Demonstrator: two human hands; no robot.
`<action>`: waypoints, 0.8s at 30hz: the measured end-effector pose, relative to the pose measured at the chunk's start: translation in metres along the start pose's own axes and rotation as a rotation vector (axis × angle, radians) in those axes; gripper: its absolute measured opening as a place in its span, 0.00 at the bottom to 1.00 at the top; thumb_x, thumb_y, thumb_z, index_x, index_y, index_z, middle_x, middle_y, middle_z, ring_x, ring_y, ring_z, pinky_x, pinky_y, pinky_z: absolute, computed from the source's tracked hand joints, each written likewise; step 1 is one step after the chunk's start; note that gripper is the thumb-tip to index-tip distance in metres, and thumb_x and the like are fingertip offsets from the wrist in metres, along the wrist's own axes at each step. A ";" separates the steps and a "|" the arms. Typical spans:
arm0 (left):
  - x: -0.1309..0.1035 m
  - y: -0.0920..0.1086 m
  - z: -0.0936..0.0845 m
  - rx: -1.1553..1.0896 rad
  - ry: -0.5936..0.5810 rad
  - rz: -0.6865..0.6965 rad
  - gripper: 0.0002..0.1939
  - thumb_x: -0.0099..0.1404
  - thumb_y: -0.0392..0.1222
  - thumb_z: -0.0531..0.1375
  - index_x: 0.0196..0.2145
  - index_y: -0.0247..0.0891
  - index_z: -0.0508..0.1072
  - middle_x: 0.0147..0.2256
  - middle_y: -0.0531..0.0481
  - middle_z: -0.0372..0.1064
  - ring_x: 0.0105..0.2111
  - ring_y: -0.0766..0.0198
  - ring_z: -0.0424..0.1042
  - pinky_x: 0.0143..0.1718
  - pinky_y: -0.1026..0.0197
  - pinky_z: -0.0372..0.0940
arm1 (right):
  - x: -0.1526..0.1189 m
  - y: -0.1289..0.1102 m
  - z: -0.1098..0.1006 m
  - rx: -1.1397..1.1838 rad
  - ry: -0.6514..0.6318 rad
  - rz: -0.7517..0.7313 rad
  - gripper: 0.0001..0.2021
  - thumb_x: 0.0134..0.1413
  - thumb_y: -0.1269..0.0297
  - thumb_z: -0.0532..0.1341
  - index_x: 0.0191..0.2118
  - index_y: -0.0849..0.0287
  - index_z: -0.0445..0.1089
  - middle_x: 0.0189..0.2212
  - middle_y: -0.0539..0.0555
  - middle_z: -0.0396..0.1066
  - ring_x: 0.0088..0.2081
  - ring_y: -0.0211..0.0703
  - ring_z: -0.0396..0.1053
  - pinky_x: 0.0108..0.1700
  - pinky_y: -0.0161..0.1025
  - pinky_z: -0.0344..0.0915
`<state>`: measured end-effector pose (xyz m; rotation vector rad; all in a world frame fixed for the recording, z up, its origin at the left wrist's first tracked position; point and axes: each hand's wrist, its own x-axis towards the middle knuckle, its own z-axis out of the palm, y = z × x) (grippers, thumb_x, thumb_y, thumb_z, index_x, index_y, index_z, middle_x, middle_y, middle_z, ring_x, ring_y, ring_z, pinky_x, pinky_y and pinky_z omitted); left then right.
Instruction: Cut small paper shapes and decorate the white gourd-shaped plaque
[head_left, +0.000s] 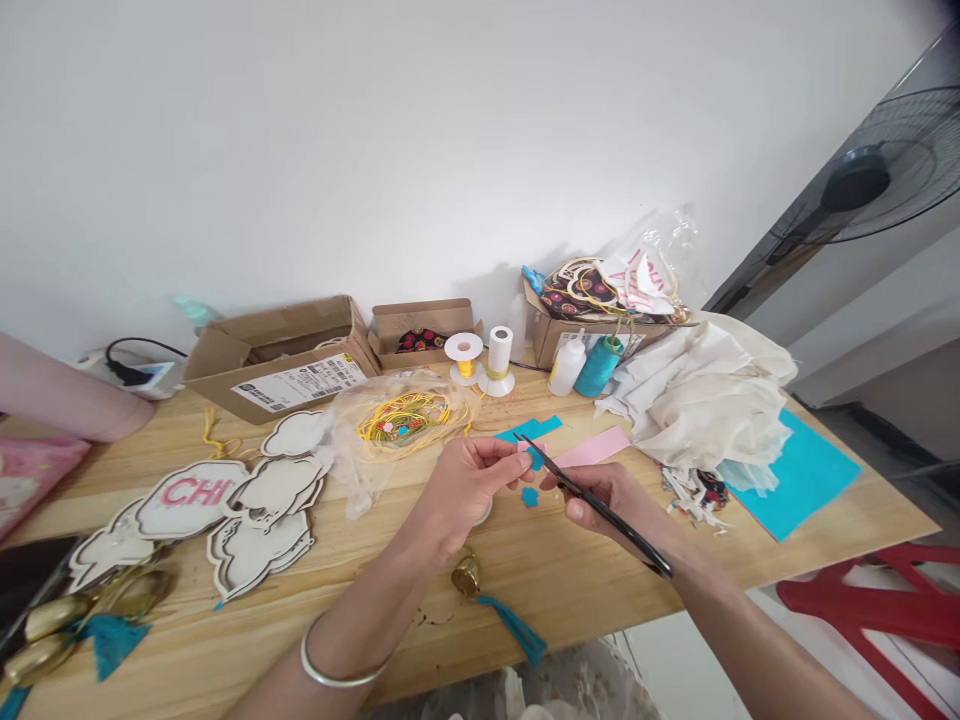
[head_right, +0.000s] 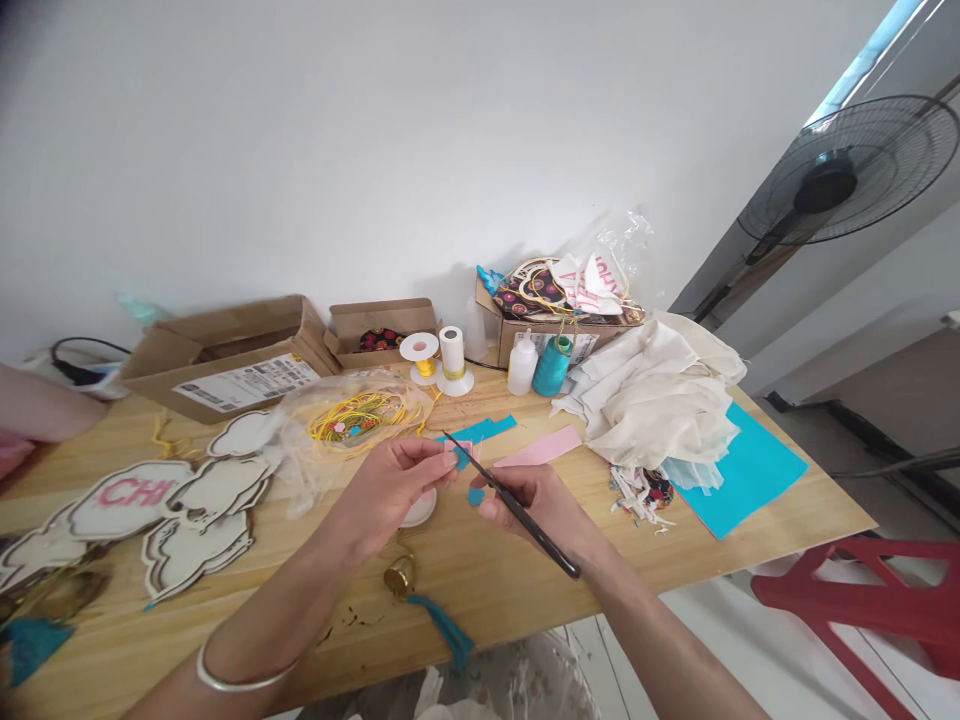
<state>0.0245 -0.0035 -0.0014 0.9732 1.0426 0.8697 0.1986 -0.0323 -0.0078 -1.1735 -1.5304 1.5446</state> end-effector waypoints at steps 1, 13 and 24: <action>0.000 -0.002 0.001 -0.018 0.012 0.009 0.06 0.48 0.42 0.65 0.22 0.37 0.77 0.19 0.52 0.70 0.20 0.71 0.64 0.24 0.67 0.58 | 0.000 0.000 0.003 0.029 0.021 -0.017 0.28 0.39 0.41 0.60 0.33 0.66 0.71 0.17 0.45 0.50 0.20 0.30 0.45 0.20 0.31 0.41; -0.006 -0.010 0.027 -0.296 0.237 0.018 0.06 0.46 0.40 0.66 0.21 0.34 0.76 0.20 0.50 0.72 0.23 0.69 0.67 0.30 0.67 0.62 | 0.003 0.029 0.043 0.317 0.251 -0.114 0.25 0.44 0.42 0.58 0.34 0.64 0.68 0.17 0.44 0.44 0.18 0.29 0.39 0.18 0.31 0.38; -0.010 -0.013 0.033 -0.315 0.295 0.075 0.06 0.48 0.40 0.65 0.21 0.36 0.76 0.19 0.52 0.71 0.22 0.69 0.66 0.27 0.67 0.62 | 0.009 0.027 0.065 0.323 0.390 -0.191 0.22 0.47 0.42 0.55 0.27 0.60 0.60 0.18 0.43 0.44 0.19 0.30 0.40 0.18 0.31 0.39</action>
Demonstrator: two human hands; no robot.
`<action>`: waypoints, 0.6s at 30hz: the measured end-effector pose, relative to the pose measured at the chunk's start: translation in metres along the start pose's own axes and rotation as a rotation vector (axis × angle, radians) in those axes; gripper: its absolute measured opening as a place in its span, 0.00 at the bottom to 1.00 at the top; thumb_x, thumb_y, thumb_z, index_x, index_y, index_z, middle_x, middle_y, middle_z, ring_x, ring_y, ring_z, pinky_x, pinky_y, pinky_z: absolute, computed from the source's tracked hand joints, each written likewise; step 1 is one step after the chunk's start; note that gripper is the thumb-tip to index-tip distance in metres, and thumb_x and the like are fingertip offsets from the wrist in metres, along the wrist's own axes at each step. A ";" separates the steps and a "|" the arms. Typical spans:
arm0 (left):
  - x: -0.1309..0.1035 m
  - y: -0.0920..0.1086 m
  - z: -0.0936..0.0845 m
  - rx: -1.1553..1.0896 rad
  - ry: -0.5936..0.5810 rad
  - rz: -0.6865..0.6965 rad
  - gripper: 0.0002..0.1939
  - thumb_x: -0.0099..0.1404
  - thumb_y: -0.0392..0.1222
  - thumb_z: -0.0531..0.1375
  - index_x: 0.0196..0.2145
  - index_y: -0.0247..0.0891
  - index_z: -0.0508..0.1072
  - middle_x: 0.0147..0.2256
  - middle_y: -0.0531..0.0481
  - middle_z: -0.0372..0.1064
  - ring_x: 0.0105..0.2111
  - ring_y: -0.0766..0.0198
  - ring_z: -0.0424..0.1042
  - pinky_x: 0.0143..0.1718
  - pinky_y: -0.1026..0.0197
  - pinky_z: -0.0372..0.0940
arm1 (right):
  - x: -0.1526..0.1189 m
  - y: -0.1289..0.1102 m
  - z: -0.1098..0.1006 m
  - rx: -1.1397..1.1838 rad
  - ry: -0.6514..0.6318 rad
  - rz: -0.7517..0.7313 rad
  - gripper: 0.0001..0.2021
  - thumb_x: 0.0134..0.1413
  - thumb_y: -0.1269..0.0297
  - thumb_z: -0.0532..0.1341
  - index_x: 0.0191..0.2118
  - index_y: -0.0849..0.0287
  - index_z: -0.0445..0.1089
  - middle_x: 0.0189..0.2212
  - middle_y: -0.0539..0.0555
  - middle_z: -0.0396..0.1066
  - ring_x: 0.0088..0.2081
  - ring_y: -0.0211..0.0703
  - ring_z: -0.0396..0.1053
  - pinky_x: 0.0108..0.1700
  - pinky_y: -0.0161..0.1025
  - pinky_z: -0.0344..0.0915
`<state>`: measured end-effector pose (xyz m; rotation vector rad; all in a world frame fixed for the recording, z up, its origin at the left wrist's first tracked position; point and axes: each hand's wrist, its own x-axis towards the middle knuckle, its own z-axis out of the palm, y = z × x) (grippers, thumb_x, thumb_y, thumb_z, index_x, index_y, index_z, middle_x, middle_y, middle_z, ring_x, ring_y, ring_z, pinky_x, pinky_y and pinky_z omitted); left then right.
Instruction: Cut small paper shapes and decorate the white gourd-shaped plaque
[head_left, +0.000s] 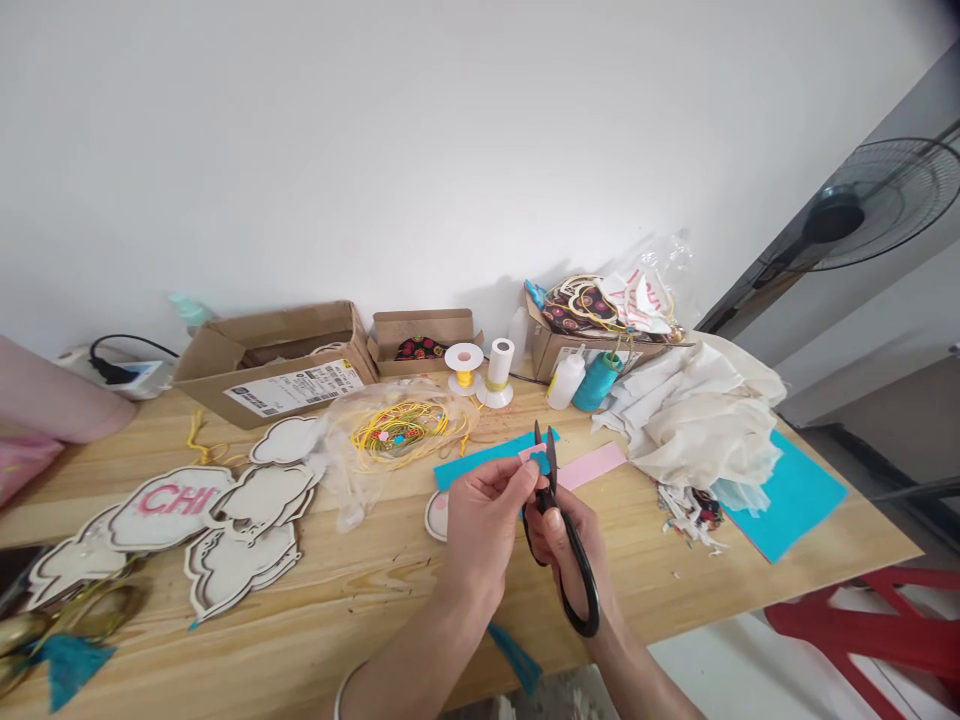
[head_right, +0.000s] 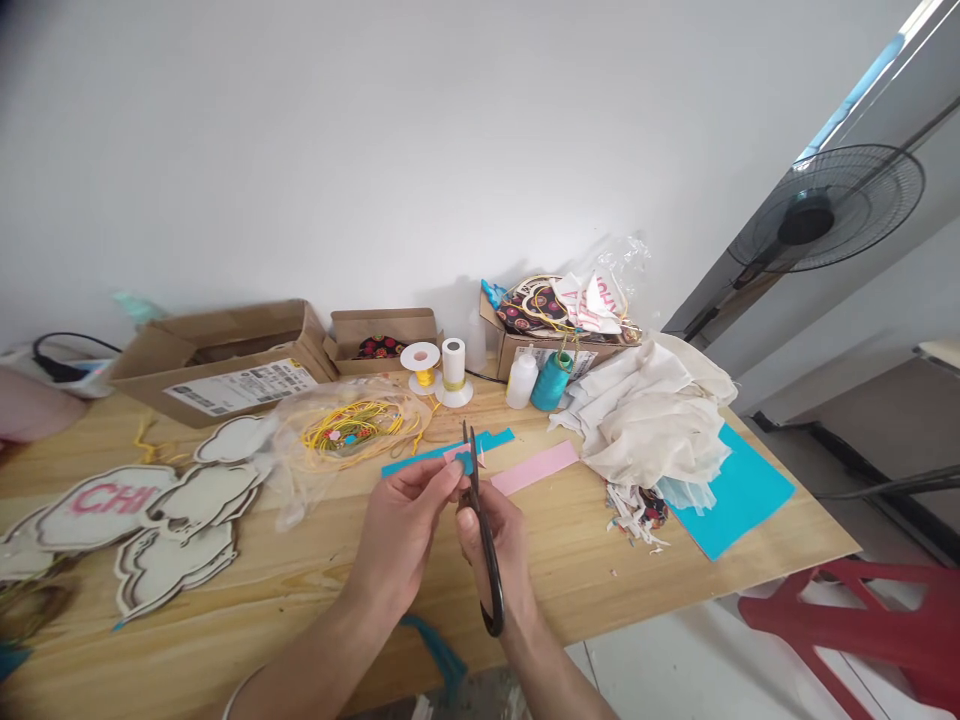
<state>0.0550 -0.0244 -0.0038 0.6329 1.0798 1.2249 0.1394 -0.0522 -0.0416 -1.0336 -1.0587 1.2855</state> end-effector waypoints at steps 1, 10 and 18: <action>0.000 0.000 0.000 -0.003 0.003 0.001 0.06 0.48 0.41 0.65 0.21 0.36 0.76 0.19 0.52 0.71 0.22 0.69 0.66 0.27 0.67 0.62 | 0.000 0.001 0.001 -0.002 -0.003 -0.006 0.22 0.49 0.42 0.54 0.26 0.60 0.58 0.18 0.43 0.44 0.19 0.30 0.40 0.18 0.31 0.39; -0.002 0.004 0.002 -0.007 0.025 -0.019 0.05 0.48 0.40 0.65 0.20 0.35 0.75 0.19 0.52 0.72 0.22 0.71 0.66 0.27 0.69 0.62 | -0.002 0.009 0.005 0.009 -0.014 -0.050 0.18 0.55 0.47 0.51 0.28 0.59 0.56 0.19 0.44 0.44 0.20 0.31 0.40 0.19 0.30 0.39; -0.001 0.003 0.000 -0.016 0.015 -0.031 0.05 0.48 0.40 0.65 0.21 0.35 0.75 0.20 0.52 0.72 0.22 0.71 0.66 0.26 0.70 0.61 | -0.003 0.013 0.009 0.003 0.039 -0.049 0.19 0.55 0.47 0.50 0.27 0.59 0.56 0.18 0.43 0.43 0.19 0.30 0.40 0.19 0.30 0.39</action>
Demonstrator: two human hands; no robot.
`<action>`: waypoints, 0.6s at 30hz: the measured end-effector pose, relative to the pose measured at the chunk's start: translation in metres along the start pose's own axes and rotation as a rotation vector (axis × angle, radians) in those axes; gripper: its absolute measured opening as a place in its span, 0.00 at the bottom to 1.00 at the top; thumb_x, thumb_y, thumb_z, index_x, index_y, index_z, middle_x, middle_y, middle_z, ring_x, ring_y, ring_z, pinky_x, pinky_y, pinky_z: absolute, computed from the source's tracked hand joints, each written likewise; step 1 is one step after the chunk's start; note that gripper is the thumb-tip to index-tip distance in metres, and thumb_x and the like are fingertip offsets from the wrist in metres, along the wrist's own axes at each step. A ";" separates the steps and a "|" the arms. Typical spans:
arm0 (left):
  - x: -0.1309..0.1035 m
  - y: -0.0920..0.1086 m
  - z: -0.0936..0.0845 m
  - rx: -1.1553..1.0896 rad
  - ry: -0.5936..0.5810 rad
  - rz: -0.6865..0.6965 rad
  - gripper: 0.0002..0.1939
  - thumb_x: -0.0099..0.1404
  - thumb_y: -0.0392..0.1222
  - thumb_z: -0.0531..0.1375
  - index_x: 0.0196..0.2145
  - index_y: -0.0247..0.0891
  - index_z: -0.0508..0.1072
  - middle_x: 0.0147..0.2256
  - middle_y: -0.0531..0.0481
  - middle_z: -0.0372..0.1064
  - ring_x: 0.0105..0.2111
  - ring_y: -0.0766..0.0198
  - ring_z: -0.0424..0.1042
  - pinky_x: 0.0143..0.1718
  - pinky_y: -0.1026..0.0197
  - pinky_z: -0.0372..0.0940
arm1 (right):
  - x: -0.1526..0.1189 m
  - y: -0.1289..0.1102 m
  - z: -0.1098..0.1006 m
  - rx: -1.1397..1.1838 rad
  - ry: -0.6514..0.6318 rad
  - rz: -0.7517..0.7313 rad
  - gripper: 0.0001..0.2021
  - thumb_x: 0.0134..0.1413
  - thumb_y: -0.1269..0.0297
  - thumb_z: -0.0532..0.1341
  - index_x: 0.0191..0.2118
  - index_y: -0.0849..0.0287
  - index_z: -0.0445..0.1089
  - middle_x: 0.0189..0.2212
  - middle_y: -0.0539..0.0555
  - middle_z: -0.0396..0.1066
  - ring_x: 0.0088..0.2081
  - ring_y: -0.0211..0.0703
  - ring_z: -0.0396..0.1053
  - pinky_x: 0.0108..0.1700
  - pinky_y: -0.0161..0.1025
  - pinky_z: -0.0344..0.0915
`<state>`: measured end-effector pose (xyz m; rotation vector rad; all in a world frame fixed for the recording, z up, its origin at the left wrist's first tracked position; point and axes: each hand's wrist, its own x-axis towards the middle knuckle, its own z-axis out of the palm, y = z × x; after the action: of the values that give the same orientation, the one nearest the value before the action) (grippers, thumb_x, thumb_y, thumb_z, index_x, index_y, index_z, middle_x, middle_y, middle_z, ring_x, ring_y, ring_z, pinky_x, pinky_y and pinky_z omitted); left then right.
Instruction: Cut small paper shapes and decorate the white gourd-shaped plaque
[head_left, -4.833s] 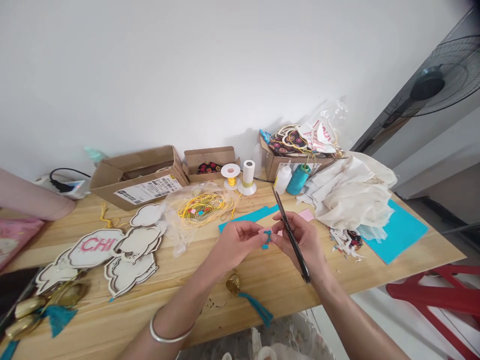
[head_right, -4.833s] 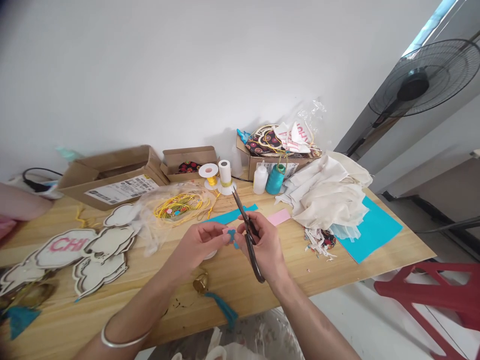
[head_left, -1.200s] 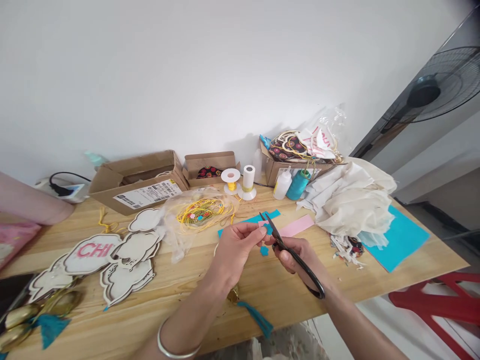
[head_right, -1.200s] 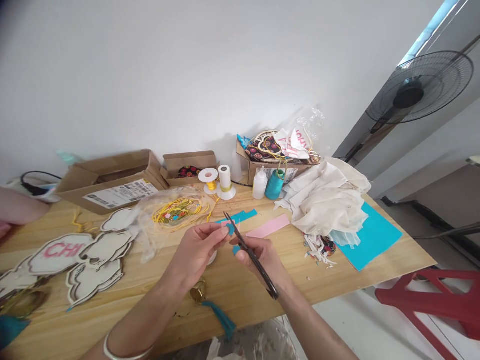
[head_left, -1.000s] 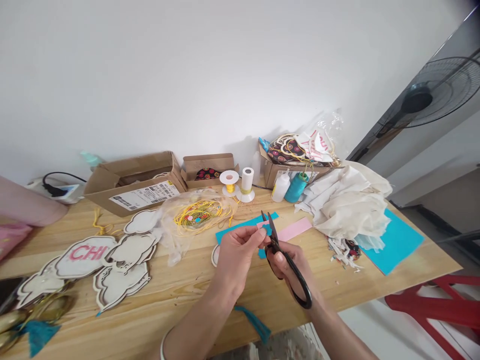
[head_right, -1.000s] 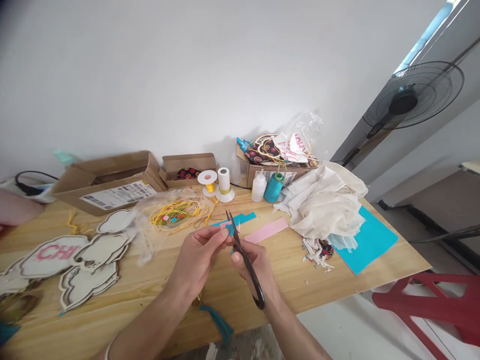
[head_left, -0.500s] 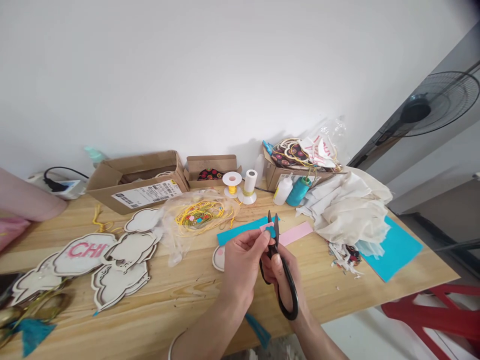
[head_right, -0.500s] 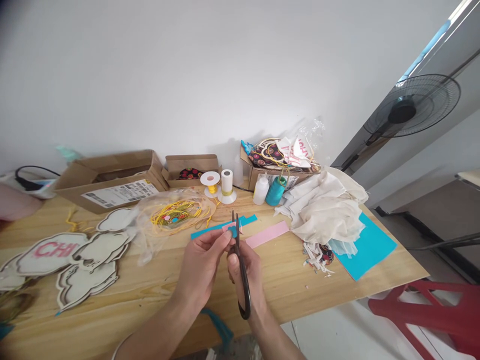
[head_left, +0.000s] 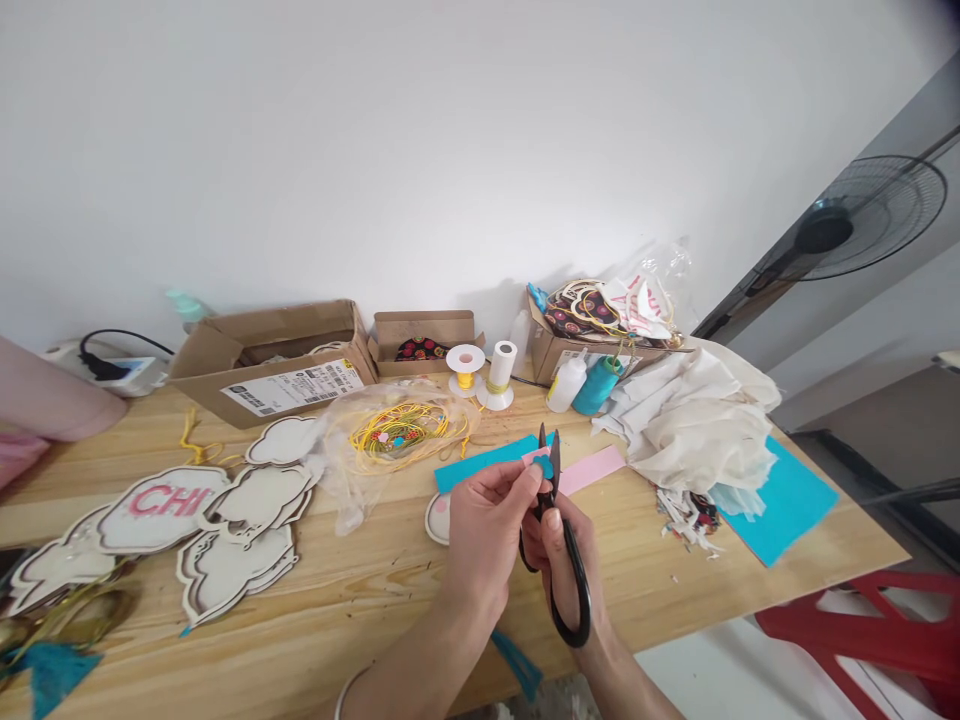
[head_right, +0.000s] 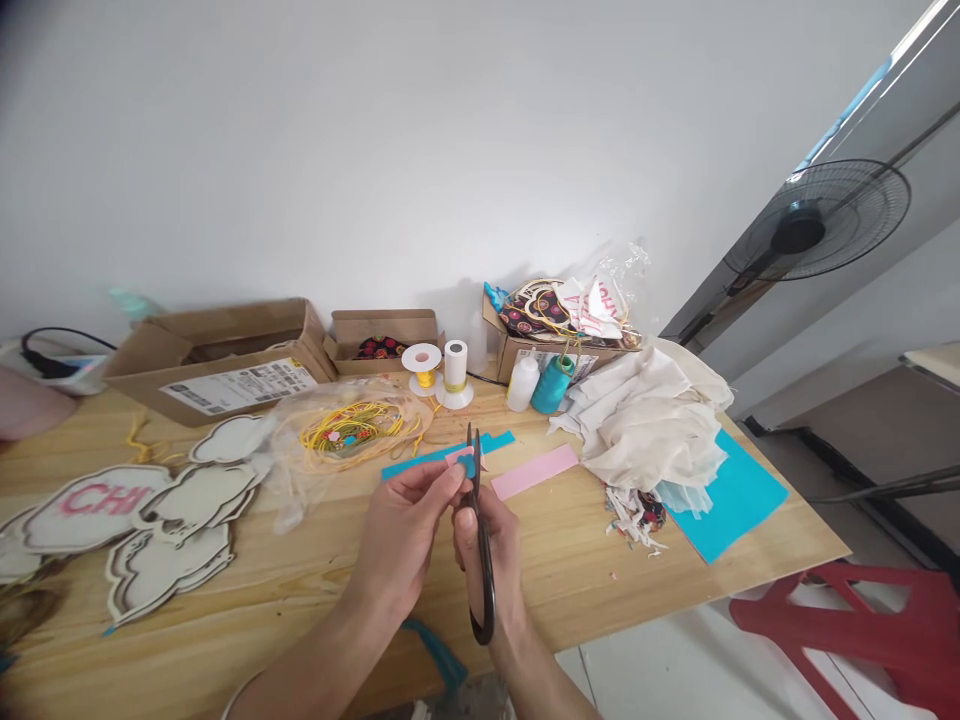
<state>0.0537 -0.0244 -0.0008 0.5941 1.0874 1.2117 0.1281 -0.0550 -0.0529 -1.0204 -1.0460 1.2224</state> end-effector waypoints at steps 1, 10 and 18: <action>0.000 0.000 0.000 0.001 0.000 0.000 0.06 0.48 0.40 0.65 0.21 0.35 0.75 0.20 0.52 0.72 0.22 0.71 0.66 0.26 0.70 0.61 | 0.000 0.001 0.001 -0.001 0.006 -0.004 0.18 0.55 0.47 0.50 0.28 0.60 0.57 0.18 0.43 0.44 0.19 0.30 0.40 0.19 0.30 0.39; -0.001 0.002 0.000 -0.007 0.020 0.006 0.05 0.48 0.39 0.65 0.19 0.35 0.75 0.19 0.52 0.72 0.22 0.71 0.66 0.27 0.69 0.62 | 0.001 -0.001 -0.003 -0.028 0.010 0.015 0.20 0.53 0.47 0.53 0.25 0.60 0.57 0.18 0.43 0.44 0.19 0.30 0.39 0.18 0.30 0.39; 0.000 0.004 -0.002 -0.001 -0.007 -0.001 0.04 0.47 0.38 0.66 0.19 0.35 0.76 0.18 0.52 0.72 0.21 0.71 0.66 0.27 0.69 0.62 | 0.002 -0.012 -0.010 -0.141 -0.005 0.023 0.23 0.49 0.42 0.54 0.22 0.60 0.58 0.16 0.44 0.45 0.18 0.30 0.42 0.18 0.31 0.41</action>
<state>0.0505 -0.0236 0.0017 0.5965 1.0809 1.2080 0.1408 -0.0540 -0.0430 -1.1412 -1.1390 1.1833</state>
